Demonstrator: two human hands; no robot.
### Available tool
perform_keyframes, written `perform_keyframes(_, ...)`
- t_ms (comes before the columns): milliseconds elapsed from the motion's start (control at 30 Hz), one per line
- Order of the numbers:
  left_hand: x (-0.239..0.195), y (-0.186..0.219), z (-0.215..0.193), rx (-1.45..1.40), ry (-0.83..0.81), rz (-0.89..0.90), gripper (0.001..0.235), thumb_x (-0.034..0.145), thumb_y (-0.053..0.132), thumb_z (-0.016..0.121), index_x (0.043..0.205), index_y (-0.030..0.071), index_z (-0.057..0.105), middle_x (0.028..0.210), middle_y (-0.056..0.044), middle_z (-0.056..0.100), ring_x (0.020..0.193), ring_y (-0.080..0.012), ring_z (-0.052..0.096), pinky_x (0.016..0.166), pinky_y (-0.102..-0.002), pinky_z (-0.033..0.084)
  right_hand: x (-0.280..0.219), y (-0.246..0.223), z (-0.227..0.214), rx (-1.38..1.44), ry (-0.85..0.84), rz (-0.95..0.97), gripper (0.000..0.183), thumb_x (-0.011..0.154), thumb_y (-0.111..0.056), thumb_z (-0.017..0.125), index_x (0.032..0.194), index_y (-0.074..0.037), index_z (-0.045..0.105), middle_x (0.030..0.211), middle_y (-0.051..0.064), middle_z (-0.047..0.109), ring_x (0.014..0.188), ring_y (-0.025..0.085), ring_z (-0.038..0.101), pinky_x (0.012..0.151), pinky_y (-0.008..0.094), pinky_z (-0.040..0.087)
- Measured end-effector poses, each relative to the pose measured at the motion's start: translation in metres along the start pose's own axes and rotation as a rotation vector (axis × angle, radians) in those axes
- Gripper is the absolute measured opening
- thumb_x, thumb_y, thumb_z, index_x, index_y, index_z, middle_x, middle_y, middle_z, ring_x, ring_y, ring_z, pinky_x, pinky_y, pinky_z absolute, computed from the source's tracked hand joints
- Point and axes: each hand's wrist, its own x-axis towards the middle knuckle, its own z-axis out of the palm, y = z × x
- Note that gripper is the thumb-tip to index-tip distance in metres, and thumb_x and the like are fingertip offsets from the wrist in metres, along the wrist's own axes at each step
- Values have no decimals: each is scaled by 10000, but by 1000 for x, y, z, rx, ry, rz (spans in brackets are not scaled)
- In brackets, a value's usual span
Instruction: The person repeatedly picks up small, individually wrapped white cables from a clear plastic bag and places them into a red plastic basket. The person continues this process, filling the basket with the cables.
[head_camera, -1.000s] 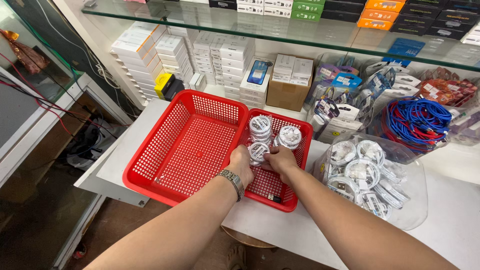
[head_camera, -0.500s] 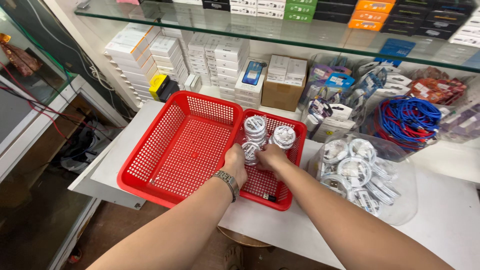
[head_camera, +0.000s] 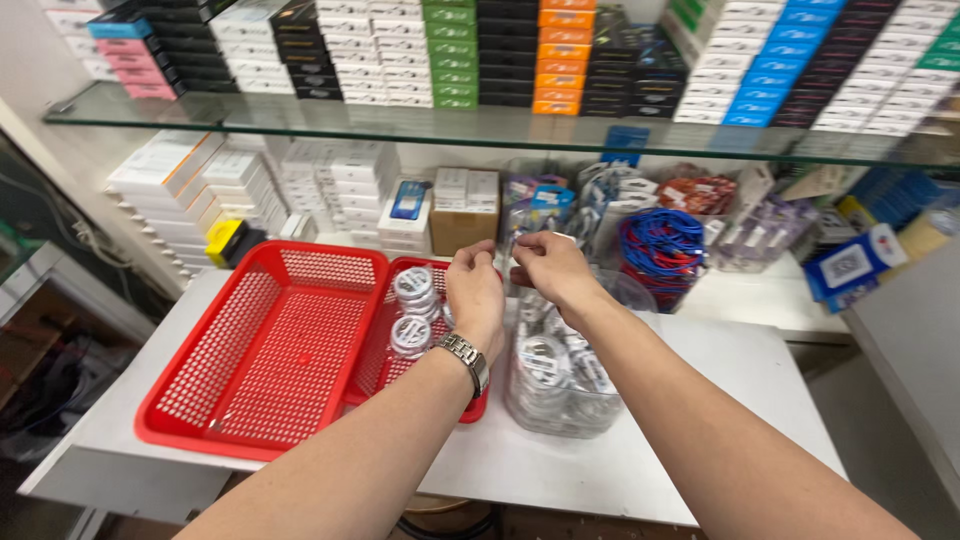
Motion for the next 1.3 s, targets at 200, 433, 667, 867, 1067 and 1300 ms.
perform_keyframes(200, -24, -23, 32, 93, -109, -32, 245, 956, 157, 576, 1038, 8, 752, 956, -128, 775, 837, -230, 694, 757, -362, 538, -33, 27, -71, -542, 158, -233, 337, 882, -208, 725, 1169, -33, 738, 1012, 134, 787, 938, 255, 773, 852, 360, 587)
perform_keyframes(433, -42, -10, 36, 578, -309, 0, 253, 915, 221, 628, 1041, 67, 785, 988, -148, 790, 928, -258, 758, 831, -353, 555, -63, 53, -80, -828, 122, -293, 377, 780, -208, 811, 1133, -90, 754, 1070, 162, 722, 1010, 334, 707, 905, 435, 548)
perform_keyframes(667, -60, 0, 33, 446, -306, 68, 262, 893, 144, 645, 1096, 27, 762, 1007, -141, 793, 909, -211, 756, 809, -320, 561, -81, 35, -93, -707, 112, -194, 344, 774, -223, 838, 1048, -60, 709, 957, 103, 755, 906, 264, 739, 833, 384, 574)
perform_keyframes(867, -59, 2, 34, 175, -322, -24, 331, 889, 67, 699, 1204, -36, 682, 986, -104, 773, 848, -162, 729, 727, -269, 569, -76, 16, -103, -121, 108, -36, 347, 849, -118, 780, 1142, 5, 641, 928, 104, 741, 784, 199, 730, 675, 325, 591)
perform_keyframes(1067, -33, 10, 12, -51, -317, -261, 349, 906, 69, 707, 1236, -37, 667, 921, -117, 751, 660, -141, 688, 580, -246, 565, -70, -6, -65, 102, 24, -57, 422, 890, -104, 731, 1266, 11, 578, 988, 135, 735, 797, 206, 739, 670, 298, 600)
perform_keyframes(1300, -2, 24, -56, -2, 57, -192, 383, 869, -17, 736, 1211, -57, 569, 939, -165, 735, 651, -175, 710, 546, -277, 578, -66, -18, 10, -181, -26, -224, 566, 889, -203, 716, 1402, -58, 526, 1241, 145, 656, 1003, 221, 714, 814, 331, 574)
